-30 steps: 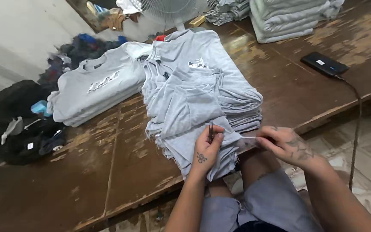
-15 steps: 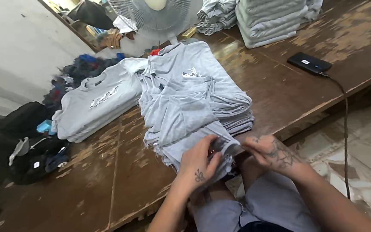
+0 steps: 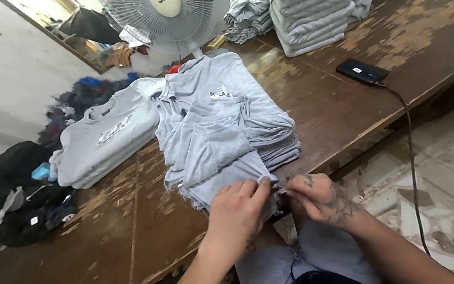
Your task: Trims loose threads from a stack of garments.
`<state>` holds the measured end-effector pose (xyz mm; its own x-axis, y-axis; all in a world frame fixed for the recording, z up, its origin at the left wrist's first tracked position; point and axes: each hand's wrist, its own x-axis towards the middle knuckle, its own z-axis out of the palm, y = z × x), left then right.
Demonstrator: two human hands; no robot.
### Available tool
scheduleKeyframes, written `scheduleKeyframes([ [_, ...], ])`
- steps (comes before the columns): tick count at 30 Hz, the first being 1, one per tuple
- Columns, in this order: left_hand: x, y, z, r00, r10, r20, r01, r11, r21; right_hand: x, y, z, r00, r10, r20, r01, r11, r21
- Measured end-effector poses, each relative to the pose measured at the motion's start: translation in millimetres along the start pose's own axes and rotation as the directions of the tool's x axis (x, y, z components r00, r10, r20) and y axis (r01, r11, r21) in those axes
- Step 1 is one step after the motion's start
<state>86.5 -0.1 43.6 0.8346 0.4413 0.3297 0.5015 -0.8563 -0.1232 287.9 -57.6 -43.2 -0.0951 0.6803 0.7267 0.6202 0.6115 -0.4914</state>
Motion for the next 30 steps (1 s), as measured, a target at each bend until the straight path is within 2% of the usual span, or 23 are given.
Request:
scheduleKeyframes([
  [3,-6,-6,15,0.998,-0.065,-0.023,0.065,0.998,-0.001,0,-8,5,0.996,-0.077,0.034,0.069,0.980,0.184],
  [7,-27,-17,17,0.950,-0.311,-0.039,0.280,0.898,-0.340,-11,-18,-2,0.957,-0.128,0.260,0.086,0.982,0.166],
  [9,-39,-23,16,0.940,-0.324,0.107,0.340,0.858,-0.384,-10,-20,-7,0.951,-0.174,0.254,0.134,0.977,0.167],
  [11,-42,-40,3,0.888,-0.212,0.408,0.388,0.822,-0.418,-1,-26,-9,0.930,-0.258,0.263,0.207,0.956,0.207],
  [12,-46,-52,-3,0.899,-0.249,0.361,0.402,0.797,-0.451,5,-32,-6,0.913,-0.302,0.275,0.241,0.942,0.234],
  [13,-52,-64,-11,0.900,-0.408,0.152,0.425,0.747,-0.511,11,-38,-2,0.889,-0.352,0.294,0.280,0.924,0.259],
  [14,-58,-74,-18,0.766,-0.627,-0.146,0.403,0.644,-0.650,17,-43,5,0.859,-0.400,0.320,0.317,0.906,0.280],
  [15,-54,-83,-25,0.499,-0.770,-0.398,0.259,0.571,-0.779,21,-49,11,0.829,-0.433,0.354,0.335,0.891,0.306],
  [16,-46,-86,-36,0.284,-0.815,-0.506,0.083,0.546,-0.833,26,-55,15,0.800,-0.450,0.396,0.333,0.883,0.331],
  [17,-38,-80,-42,0.240,-0.813,-0.530,-0.042,0.537,-0.843,32,-61,15,0.766,-0.455,0.455,0.307,0.880,0.363],
  [18,-34,-64,-38,0.350,-0.789,-0.504,-0.067,0.516,-0.854,40,-68,11,0.727,-0.457,0.513,0.251,0.872,0.421],
  [19,-32,-45,-26,0.533,-0.737,-0.415,0.025,0.504,-0.863,44,-72,10,0.716,-0.481,0.506,0.233,0.848,0.476],
  [20,-33,-28,-12,0.726,-0.635,-0.263,0.191,0.554,-0.810,46,-77,8,0.703,-0.506,0.500,0.220,0.823,0.523],
  [21,-35,-18,2,0.861,-0.507,-0.048,0.330,0.628,-0.705,47,-81,7,0.689,-0.523,0.502,0.204,0.804,0.558],
  [22,-35,-16,11,0.907,-0.366,0.207,0.415,0.704,-0.576,47,-84,4,0.669,-0.529,0.522,0.181,0.797,0.576],
  [23,-35,-20,14,0.872,-0.239,0.427,0.442,0.757,-0.480,47,-86,1,0.649,-0.522,0.553,0.159,0.804,0.572],
  [24,-38,-30,10,0.842,-0.172,0.511,0.430,0.787,-0.443,47,-87,-3,0.635,-0.500,0.589,0.138,0.824,0.550],
  [25,-45,-43,-3,0.883,-0.224,0.412,0.411,0.792,-0.452,48,-87,-5,0.638,-0.466,0.613,0.120,0.847,0.518],
  [26,-53,-56,-19,0.911,-0.391,0.131,0.402,0.772,-0.492,46,-83,-2,0.671,-0.445,0.594,0.142,0.862,0.486],
  [27,-57,-68,-33,0.777,-0.585,-0.231,0.357,0.713,-0.603,45,-77,4,0.702,-0.439,0.561,0.188,0.874,0.449],
  [28,-56,-80,-44,0.507,-0.696,-0.508,0.207,0.671,-0.712,46,-70,11,0.715,-0.448,0.537,0.245,0.879,0.408],
  [29,-47,-89,-58,0.276,-0.714,-0.643,0.030,0.675,-0.737,54,-62,19,0.732,-0.456,0.507,0.309,0.884,0.351],
  [30,-35,-90,-69,0.189,-0.686,-0.702,-0.103,0.698,-0.709,68,-53,27,0.760,-0.451,0.468,0.361,0.891,0.273],
])
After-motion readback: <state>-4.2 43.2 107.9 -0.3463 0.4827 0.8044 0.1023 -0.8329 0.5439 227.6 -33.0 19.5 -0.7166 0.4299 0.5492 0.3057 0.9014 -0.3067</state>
